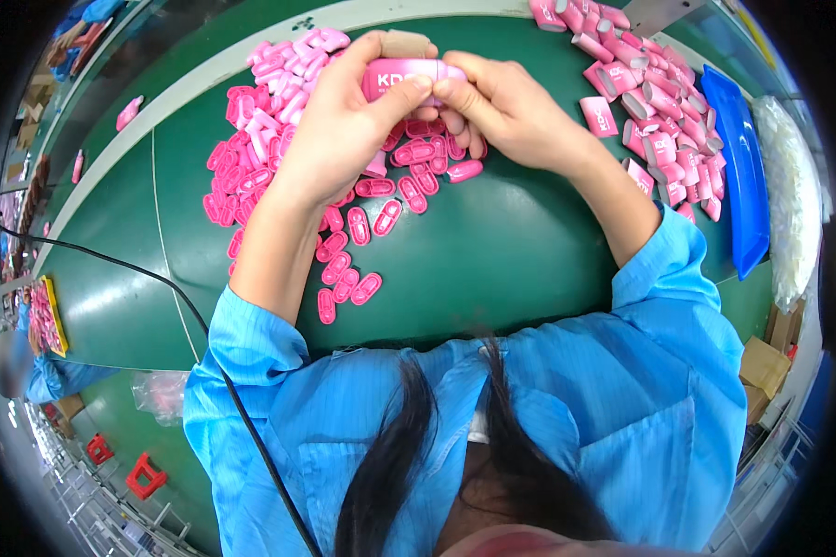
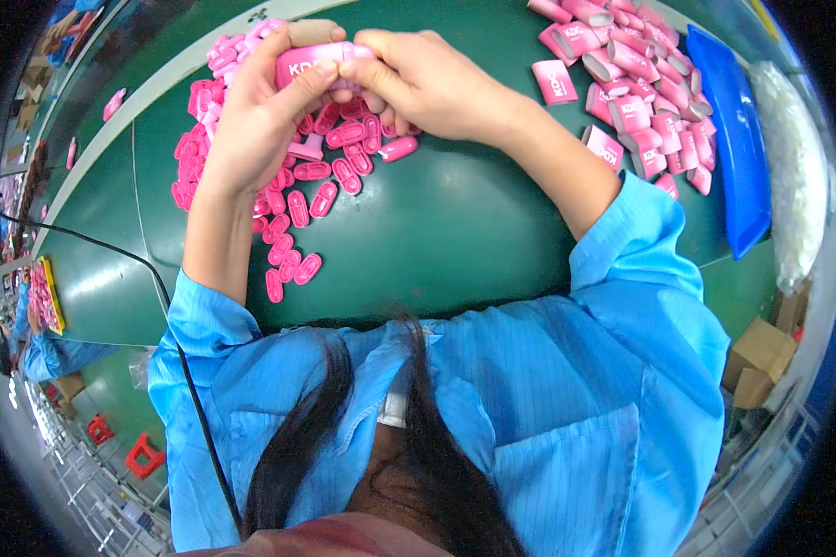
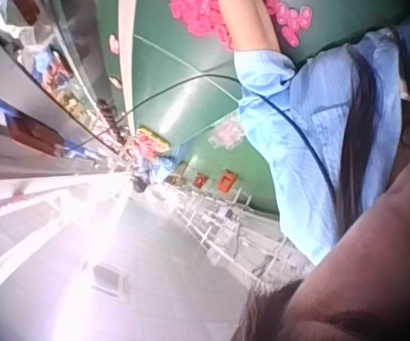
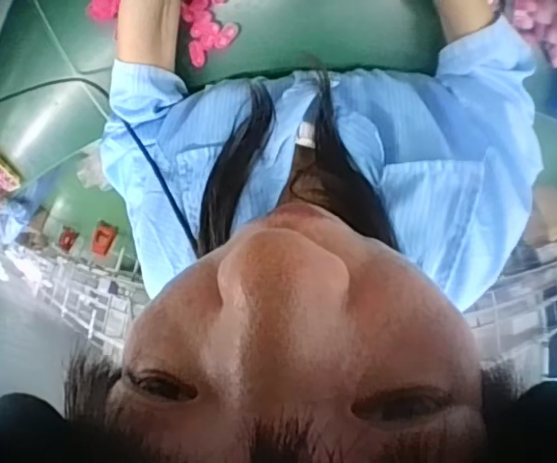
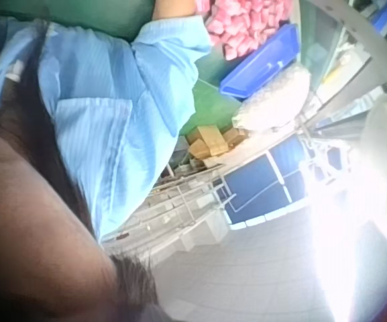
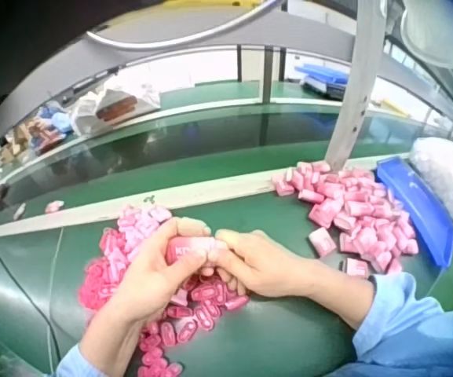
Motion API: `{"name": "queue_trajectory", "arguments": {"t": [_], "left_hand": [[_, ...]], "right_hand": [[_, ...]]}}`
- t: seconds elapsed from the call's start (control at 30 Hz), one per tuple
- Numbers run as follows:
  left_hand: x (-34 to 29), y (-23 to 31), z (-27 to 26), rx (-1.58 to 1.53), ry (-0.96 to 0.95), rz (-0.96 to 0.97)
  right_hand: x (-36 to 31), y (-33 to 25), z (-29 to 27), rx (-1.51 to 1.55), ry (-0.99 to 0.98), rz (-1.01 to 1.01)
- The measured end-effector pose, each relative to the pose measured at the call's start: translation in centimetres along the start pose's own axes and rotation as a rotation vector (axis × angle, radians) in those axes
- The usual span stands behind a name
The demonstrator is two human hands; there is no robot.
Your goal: The person assembles small pink plastic components by hand onto an assembly unit.
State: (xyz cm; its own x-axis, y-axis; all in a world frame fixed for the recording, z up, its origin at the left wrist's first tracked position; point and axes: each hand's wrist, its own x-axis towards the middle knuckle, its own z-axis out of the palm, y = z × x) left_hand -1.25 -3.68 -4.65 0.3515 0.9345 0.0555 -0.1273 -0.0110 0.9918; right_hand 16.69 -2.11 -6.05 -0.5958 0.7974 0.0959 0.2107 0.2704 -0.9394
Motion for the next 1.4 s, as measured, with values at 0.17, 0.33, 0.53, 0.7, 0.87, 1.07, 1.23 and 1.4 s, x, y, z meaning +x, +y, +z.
{"name": "queue_trajectory", "arguments": {"t": [0.17,0.33,0.53,0.7,0.87,1.07,1.23,1.4], "left_hand": [[-0.5,1.8,-0.7,-0.07,-0.109,-0.073],[-0.7,1.7,0.2,-0.055,-0.045,0.024],[-0.7,-1.2,0.4,0.008,0.024,0.092],[0.0,-1.1,0.2,0.028,0.144,0.133],[-0.1,-0.5,-0.1,-0.001,0.222,0.089],[0.5,-1.0,-1.7,0.641,0.23,0.31],[1.4,0.2,2.0,0.942,0.092,0.494],[2.5,-0.2,5.1,1.344,-0.053,0.328]], "right_hand": [[-0.5,-1.5,0.0,-0.017,-0.038,-0.019],[-0.1,-2.3,-0.4,-0.073,-0.011,-0.033],[-1.1,1.0,0.2,-0.223,0.033,-0.117],[0.2,-0.1,-0.2,-0.174,0.334,-0.117],[1.3,-0.9,-1.1,0.123,0.184,0.091],[8.2,2.7,-6.4,-0.051,0.413,0.195],[9.6,3.5,-8.8,-0.047,0.533,0.355],[2.3,-1.0,-11.7,-0.352,0.483,0.202]]}}
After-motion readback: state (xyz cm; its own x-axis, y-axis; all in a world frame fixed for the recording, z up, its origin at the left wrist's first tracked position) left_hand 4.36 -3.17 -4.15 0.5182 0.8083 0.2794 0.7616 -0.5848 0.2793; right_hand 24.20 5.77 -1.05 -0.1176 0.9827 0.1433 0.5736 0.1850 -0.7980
